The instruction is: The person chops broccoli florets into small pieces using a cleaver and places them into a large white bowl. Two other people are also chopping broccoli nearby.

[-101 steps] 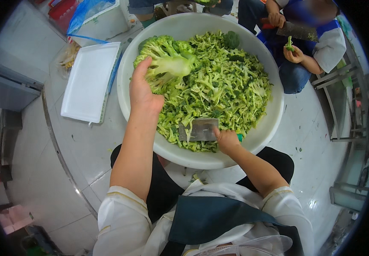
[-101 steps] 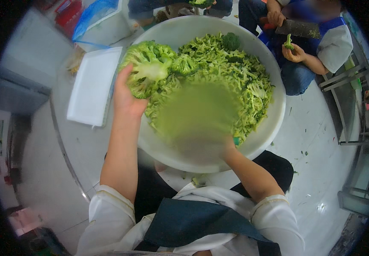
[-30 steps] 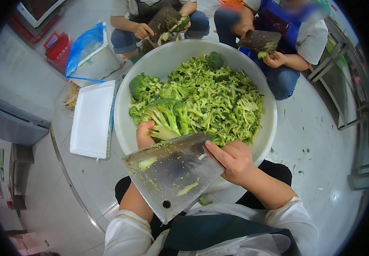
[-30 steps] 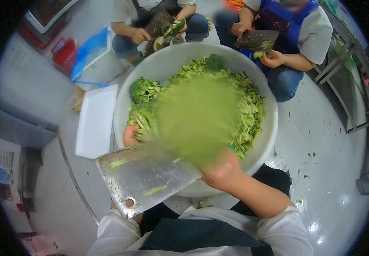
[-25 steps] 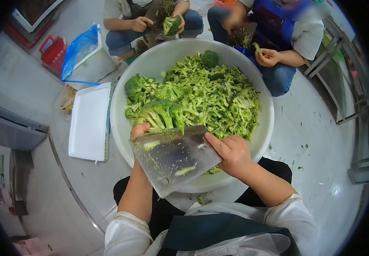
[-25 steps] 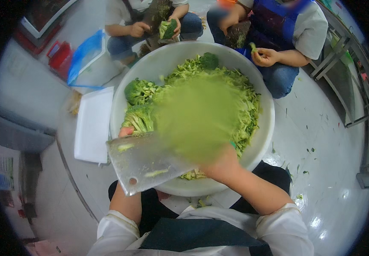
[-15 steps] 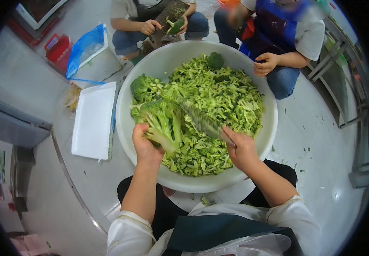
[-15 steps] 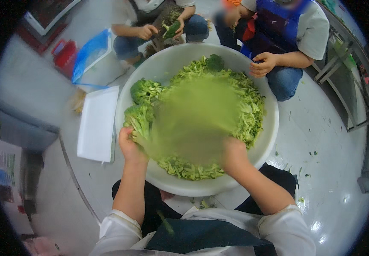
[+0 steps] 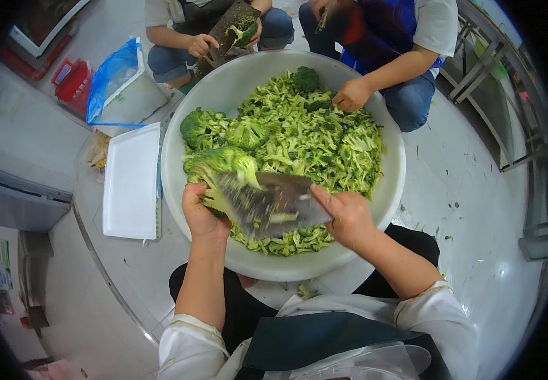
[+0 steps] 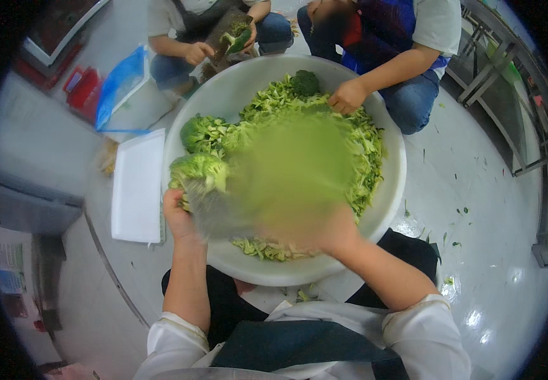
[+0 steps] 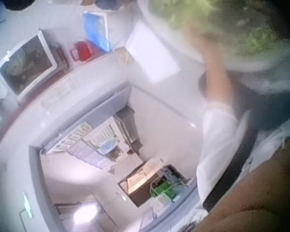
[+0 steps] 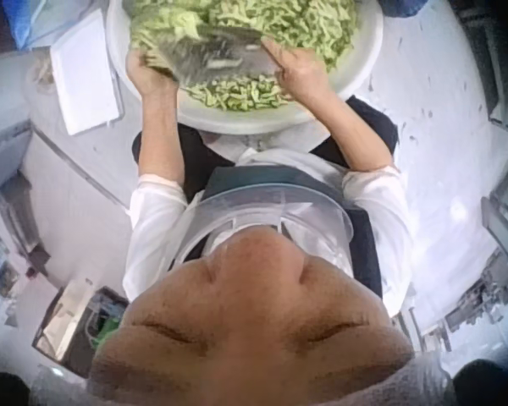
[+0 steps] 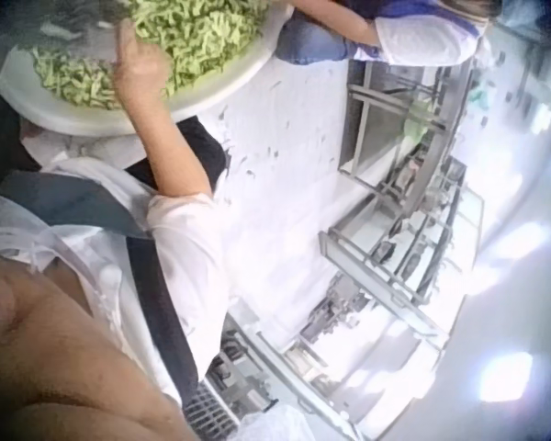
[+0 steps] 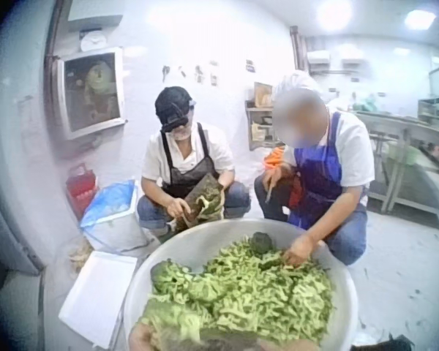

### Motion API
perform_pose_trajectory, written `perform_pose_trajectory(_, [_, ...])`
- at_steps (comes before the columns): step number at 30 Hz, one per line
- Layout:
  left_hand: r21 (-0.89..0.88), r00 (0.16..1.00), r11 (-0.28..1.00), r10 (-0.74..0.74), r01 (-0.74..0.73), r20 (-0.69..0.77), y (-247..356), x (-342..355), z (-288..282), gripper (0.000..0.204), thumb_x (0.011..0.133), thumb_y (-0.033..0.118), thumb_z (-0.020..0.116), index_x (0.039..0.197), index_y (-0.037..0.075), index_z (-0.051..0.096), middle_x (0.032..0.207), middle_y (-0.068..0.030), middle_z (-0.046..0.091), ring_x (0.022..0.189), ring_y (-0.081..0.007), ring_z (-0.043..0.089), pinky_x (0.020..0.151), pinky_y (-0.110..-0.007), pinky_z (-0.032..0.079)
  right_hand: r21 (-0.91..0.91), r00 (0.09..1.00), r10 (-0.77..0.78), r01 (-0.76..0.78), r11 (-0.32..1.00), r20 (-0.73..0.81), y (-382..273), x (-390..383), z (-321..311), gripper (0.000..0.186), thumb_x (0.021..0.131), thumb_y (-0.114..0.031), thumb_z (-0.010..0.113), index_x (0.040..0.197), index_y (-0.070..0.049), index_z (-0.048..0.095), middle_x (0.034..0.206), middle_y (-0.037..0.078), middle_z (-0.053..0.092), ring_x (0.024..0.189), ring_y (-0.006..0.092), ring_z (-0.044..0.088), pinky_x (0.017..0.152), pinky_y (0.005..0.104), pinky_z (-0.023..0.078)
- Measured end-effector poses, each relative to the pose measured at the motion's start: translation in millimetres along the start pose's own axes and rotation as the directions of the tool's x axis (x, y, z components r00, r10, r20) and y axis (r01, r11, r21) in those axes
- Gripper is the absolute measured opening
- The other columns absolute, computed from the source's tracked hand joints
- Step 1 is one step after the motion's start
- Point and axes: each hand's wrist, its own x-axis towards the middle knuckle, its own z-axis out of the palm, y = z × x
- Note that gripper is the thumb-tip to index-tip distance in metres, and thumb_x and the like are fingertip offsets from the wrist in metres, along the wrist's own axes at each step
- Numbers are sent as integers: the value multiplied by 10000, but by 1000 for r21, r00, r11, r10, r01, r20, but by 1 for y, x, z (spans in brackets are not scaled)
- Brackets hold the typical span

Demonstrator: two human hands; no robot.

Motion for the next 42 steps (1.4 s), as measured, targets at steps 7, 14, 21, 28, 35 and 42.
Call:
perform_pose_trajectory(7, [-68, 995, 993, 92, -93, -24, 4, -1, 8, 419, 801, 277, 471, 1118, 31, 591, 1067, -115, 640, 951, -282, 622, 860, -408, 511, 167, 997, 43, -33, 985, -60, -8, -5, 4, 529, 667, 20, 677, 1189, -64, 657, 703, 126, 611, 598, 305, 593, 549, 405, 471])
perform_pose_trajectory(14, [-235, 897, 880, -346, 412, 277, 11, 7, -27, 593, 842, 410, 446, 1304, 47, 529, 1117, -158, 631, 1021, -315, 622, 907, -473, 511, 184, 962, -205, 238, 954, -180, -55, 15, -15, 566, 659, 4, 710, 1219, 5, 626, 614, 75, 535, 512, 256, 532, 494, 374, 406])
perform_pose_trajectory(21, [-216, 973, 949, -219, 229, 71, -18, -9, -13, 491, 827, 332, 437, 1194, 40, 584, 1093, -132, 653, 981, -289, 636, 878, -443, 521, 81, 969, -173, 190, 978, -174, -44, 11, -2, 598, 653, 28, 707, 1242, -12, 615, 623, 89, 552, 523, 271, 545, 507, 380, 426])
perform_pose_trajectory(28, [-154, 995, 987, 58, -46, 79, -9, -5, 12, 448, 798, 281, 452, 1145, 39, 599, 1107, -124, 648, 981, -293, 630, 881, -435, 514, 88, 980, 188, -182, 979, -70, -2, 1, 8, 566, 625, 49, 687, 1184, -40, 661, 671, 127, 610, 568, 300, 580, 529, 397, 457])
perform_pose_trajectory(35, [-54, 995, 998, 33, -39, -97, 0, 4, 9, 238, 804, 256, 527, 930, 73, 613, 863, -84, 647, 799, -231, 613, 749, -354, 509, 157, 962, -238, 257, 954, -134, -51, 11, -24, 530, 667, -3, 734, 1191, -31, 656, 606, 71, 516, 521, 248, 528, 480, 369, 398])
perform_pose_trajectory(42, [-52, 998, 997, -57, 59, 36, 2, 4, 5, 358, 807, 207, 478, 1095, 19, 576, 1076, -112, 637, 929, -261, 638, 844, -382, 525, 8, 976, -210, 211, 977, -57, -21, -3, -16, 611, 604, -21, 730, 1208, -46, 643, 626, 73, 543, 553, 258, 551, 508, 380, 425])
